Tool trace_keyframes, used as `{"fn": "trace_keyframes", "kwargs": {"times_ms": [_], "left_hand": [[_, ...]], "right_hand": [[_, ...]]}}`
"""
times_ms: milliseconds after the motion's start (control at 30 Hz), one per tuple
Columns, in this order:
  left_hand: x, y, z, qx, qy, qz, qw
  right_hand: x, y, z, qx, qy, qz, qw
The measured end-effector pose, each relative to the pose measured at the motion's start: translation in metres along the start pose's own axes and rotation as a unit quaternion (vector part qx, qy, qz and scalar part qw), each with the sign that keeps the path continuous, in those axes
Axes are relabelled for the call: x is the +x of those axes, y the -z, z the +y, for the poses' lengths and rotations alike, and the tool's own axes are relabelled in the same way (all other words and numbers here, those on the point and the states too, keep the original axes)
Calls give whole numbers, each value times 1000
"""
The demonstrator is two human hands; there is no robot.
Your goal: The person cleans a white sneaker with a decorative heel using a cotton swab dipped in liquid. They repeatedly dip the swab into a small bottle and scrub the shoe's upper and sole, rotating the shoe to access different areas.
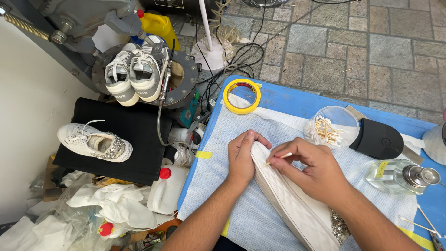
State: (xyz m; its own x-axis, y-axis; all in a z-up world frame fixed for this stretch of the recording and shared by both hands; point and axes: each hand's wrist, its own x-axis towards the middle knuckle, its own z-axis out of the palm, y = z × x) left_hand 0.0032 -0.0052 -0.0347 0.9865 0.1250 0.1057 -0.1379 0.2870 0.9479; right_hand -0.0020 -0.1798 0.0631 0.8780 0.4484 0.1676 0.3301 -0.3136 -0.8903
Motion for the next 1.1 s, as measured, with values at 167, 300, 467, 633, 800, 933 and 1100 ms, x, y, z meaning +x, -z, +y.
{"fn": "trace_keyframes", "kwargs": {"times_ms": [167, 300, 467, 633, 800, 933, 1100], "left_hand": [[-1, 1, -3, -10, -1, 12, 1000], [0, 1, -2, 11, 2, 12, 1000], [2, 0, -2, -12, 24, 11, 1000], [1, 0, -4, 15, 7, 17, 1000], [1, 1, -4, 14, 6, 19, 1000], [1, 1, -2, 8, 13, 13, 1000], [1, -1, 1, 10, 16, 17, 1000]], "right_hand": [[15, -4, 1, -2, 19, 16, 1000], [11, -1, -3, -74, 95, 1, 993], [3, 8, -9, -69, 144, -48, 986], [13, 4, -10, -66, 53, -23, 996], [12, 2, -8, -71, 57, -15, 996], [-2, 9, -10, -65, 152, -51, 985], [-7, 12, -9, -13, 137, -86, 987]]}}
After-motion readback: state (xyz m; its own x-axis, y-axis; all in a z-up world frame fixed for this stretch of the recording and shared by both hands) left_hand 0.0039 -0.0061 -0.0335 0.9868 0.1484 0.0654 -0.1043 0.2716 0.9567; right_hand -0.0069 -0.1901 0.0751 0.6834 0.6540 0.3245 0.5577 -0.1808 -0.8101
